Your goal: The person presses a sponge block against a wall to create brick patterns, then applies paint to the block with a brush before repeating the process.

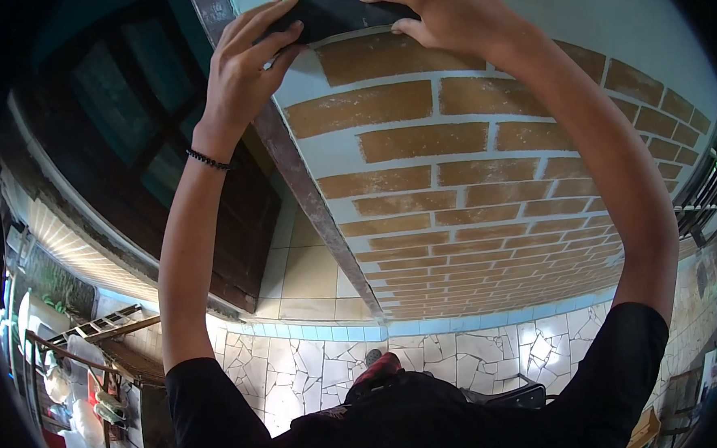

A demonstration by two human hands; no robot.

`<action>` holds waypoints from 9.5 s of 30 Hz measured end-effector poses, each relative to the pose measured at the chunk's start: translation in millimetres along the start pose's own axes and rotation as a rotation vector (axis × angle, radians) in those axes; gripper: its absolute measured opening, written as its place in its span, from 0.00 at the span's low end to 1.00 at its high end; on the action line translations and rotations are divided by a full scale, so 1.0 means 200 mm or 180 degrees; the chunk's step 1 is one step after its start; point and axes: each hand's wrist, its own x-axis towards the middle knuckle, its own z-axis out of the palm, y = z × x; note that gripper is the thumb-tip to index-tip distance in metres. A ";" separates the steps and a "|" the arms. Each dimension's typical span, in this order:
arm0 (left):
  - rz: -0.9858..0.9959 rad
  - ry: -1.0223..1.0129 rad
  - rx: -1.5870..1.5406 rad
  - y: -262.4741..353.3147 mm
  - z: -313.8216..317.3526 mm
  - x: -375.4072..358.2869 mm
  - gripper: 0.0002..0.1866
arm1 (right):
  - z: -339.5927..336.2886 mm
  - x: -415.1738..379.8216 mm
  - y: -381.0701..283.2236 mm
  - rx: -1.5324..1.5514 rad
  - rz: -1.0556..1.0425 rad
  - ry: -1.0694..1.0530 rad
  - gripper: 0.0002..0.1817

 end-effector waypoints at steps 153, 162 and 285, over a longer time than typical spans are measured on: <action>-0.0710 0.0407 -0.0135 0.11 0.15 -0.10 0.21 | 0.15 -0.04 -0.09 -0.0721 0.0321 0.0590 0.15; -0.0703 0.0629 -0.0381 0.12 0.10 -0.09 0.21 | 0.06 0.00 -0.20 -0.0995 0.0375 0.0348 0.20; -0.0864 0.0325 -0.0095 0.14 0.13 -0.04 0.10 | 0.22 -0.27 -0.42 -0.0562 0.1566 -0.0276 0.48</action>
